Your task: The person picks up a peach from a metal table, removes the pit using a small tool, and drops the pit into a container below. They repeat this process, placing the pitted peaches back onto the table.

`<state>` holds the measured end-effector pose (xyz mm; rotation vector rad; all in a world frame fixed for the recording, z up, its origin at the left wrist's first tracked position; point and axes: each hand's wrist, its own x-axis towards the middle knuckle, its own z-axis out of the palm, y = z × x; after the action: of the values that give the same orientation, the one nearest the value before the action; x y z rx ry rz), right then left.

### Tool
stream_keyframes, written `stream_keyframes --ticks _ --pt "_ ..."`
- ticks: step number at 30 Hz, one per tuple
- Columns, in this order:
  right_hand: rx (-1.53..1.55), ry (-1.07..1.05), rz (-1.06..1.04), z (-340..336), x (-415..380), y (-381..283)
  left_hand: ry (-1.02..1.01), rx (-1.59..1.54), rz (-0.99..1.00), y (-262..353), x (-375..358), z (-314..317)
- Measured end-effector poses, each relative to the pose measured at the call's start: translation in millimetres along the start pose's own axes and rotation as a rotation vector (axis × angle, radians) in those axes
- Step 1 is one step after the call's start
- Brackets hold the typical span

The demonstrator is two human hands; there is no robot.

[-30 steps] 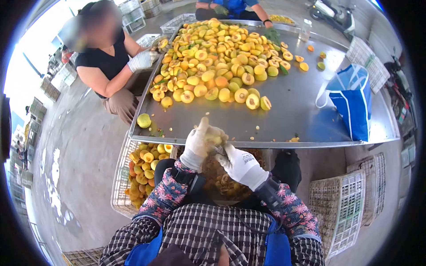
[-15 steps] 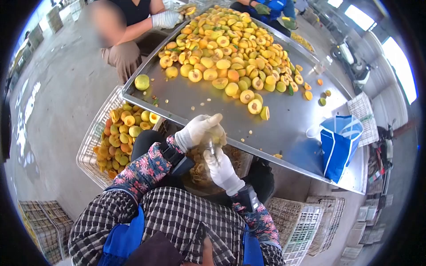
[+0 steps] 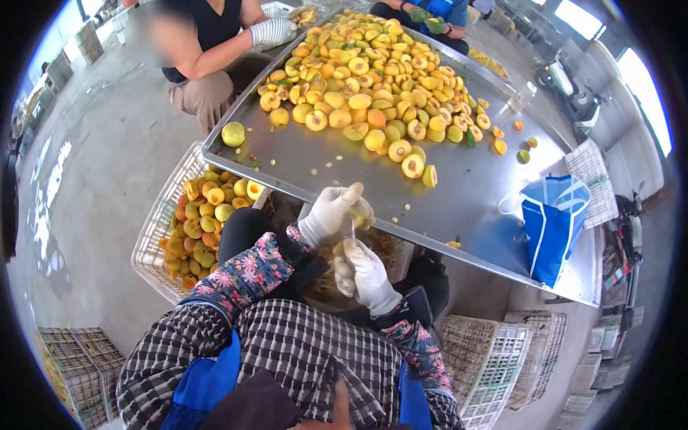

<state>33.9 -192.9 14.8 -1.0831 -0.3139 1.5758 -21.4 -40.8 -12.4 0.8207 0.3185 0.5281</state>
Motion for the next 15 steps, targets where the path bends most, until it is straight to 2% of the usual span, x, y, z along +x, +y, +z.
stream_keyframes --ticks 1,4,7,8,9,10,12,13,14,15 --pt "0.056 -0.028 0.011 -3.1 -0.8 0.8 -0.022 0.045 0.044 -2.5 0.3 0.7" --pt "0.174 -0.093 0.039 -11.6 -6.3 -1.5 -0.012 0.043 -0.022 0.5 -1.4 8.0" --pt "0.141 -0.118 0.035 -25.1 -18.4 0.8 0.189 0.294 -0.147 15.7 -7.6 21.3" --pt "0.073 -0.109 0.029 -28.3 -26.4 -0.3 0.195 0.499 -0.059 16.8 -6.7 11.6" --pt "0.005 -0.099 0.021 -33.3 -33.1 -0.9 0.227 0.552 0.014 20.5 -10.6 6.4" --pt "-0.197 -0.064 -0.002 -44.3 -34.1 4.5 0.257 0.605 0.083 25.9 -16.3 -0.3" --pt "-0.598 0.016 -0.040 -76.5 -28.8 24.4 0.292 1.188 0.201 64.1 -33.2 -20.7" --pt "-1.445 0.022 -0.405 -89.0 -30.9 31.6 0.364 1.412 0.148 84.5 -40.7 -31.8" --pt "-1.417 0.041 -0.345 -86.7 -34.9 31.6 0.433 1.640 0.095 103.1 -46.8 -46.5" --pt "-1.387 0.061 -0.290 -79.7 -39.3 29.3 0.423 1.664 0.053 116.3 -53.8 -73.4"
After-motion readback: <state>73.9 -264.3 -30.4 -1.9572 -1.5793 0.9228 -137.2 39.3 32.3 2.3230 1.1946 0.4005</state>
